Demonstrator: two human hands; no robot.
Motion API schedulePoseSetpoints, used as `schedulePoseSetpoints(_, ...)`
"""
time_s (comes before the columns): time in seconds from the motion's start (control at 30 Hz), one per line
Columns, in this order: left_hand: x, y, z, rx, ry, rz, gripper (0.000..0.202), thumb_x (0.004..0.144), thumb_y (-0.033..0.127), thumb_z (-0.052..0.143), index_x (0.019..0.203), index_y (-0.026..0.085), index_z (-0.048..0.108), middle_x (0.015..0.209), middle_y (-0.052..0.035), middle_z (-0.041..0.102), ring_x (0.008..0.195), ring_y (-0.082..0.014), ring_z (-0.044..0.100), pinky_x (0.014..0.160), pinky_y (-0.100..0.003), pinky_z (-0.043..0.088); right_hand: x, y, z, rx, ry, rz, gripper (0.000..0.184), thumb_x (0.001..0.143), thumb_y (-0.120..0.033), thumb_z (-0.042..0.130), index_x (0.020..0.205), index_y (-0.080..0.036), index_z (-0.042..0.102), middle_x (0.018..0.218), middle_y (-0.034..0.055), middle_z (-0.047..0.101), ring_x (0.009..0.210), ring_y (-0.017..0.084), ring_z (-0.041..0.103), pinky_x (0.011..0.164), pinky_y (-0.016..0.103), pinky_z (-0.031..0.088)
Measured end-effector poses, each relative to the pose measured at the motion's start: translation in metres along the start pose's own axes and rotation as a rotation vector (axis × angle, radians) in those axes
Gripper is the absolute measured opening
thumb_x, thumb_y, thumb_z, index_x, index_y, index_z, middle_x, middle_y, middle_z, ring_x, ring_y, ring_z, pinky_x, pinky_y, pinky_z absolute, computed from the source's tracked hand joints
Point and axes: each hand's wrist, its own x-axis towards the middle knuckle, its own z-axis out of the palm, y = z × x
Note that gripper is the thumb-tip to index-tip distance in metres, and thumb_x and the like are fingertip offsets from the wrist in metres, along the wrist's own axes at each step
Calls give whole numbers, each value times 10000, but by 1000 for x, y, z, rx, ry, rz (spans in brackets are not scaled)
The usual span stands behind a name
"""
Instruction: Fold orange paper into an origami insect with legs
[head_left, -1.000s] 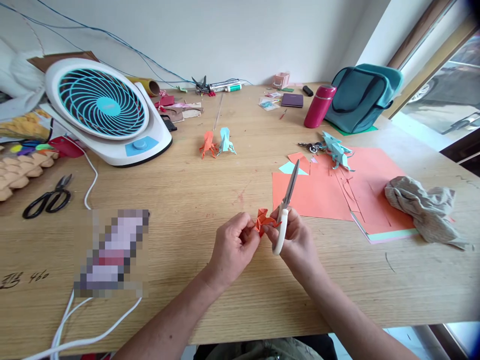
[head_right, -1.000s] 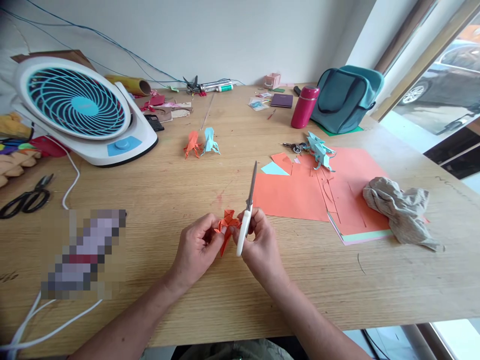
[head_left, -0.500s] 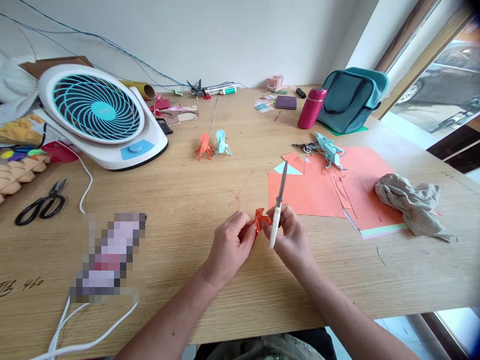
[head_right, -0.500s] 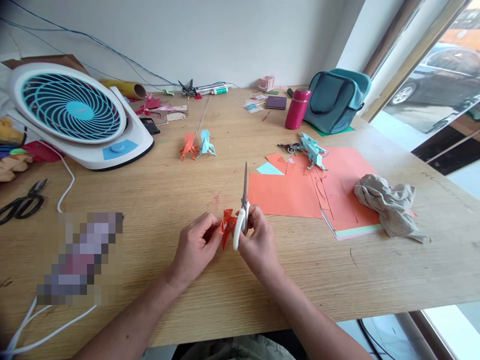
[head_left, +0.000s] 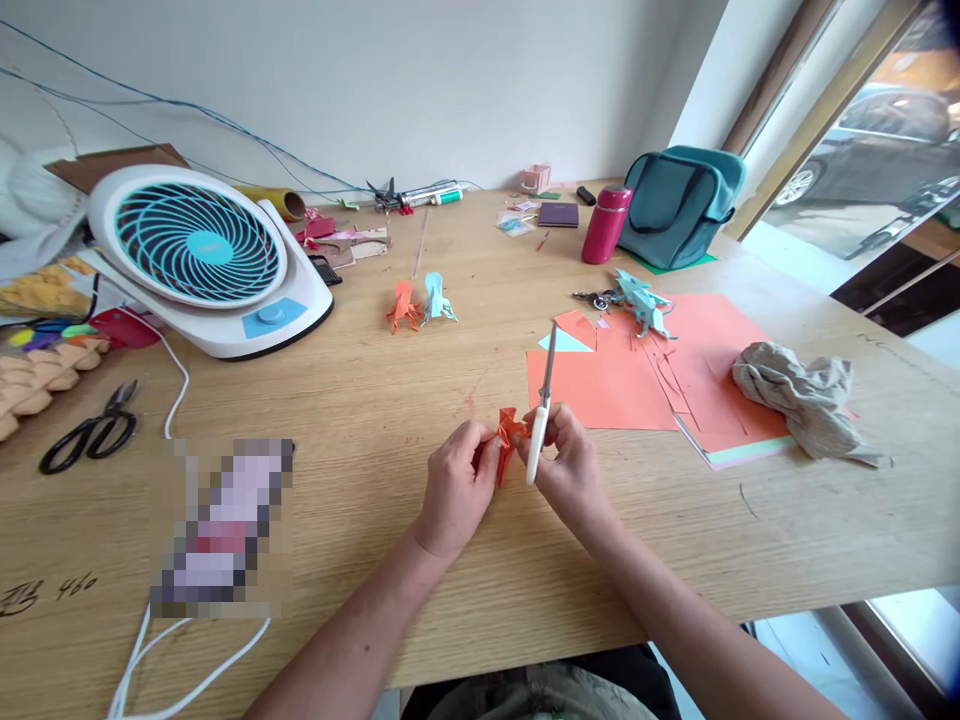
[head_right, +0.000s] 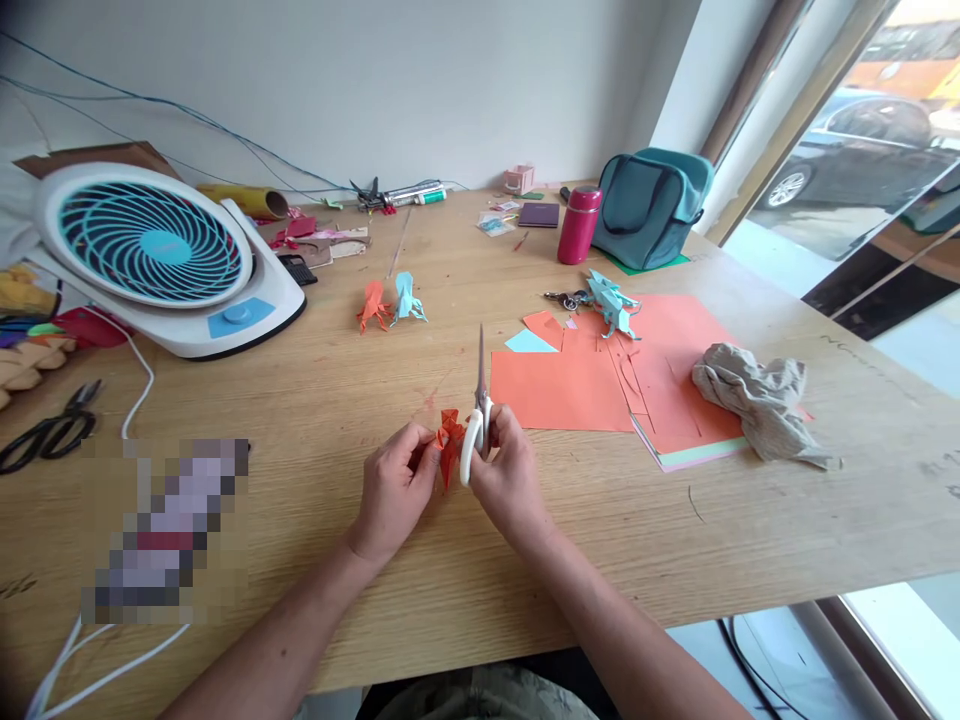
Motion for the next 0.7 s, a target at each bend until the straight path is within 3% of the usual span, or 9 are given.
schedulePoseSetpoints(0.2,-3,1,-2,-287,-72,-176,263,999,350,556,781,202,555,522,62,553,447,-92,528,504,-193,437,2,7,-2,109,-39,77,260,791,-351,764,876,-232,549,809,-16,597,732,161,525,695,313,417)
schedulePoseSetpoints(0.4,-1,-1,-3,-567,-256,-362,238,944,401,621,862,178,630,613,14,659,522,-129,646,488,-214,559,4,9,-7,188,14,94,317,759,-364,815,884,-233,555,780,-32,598,726,155,529,705,305,427)
schedulePoseSetpoints(0.7,3,7,-7,-638,-156,-410,241,900,361,683,776,166,614,544,38,638,464,-92,613,479,-177,550,-1,9,-7,264,-94,158,354,737,-370,835,968,-232,603,844,-5,645,782,174,570,751,323,457)
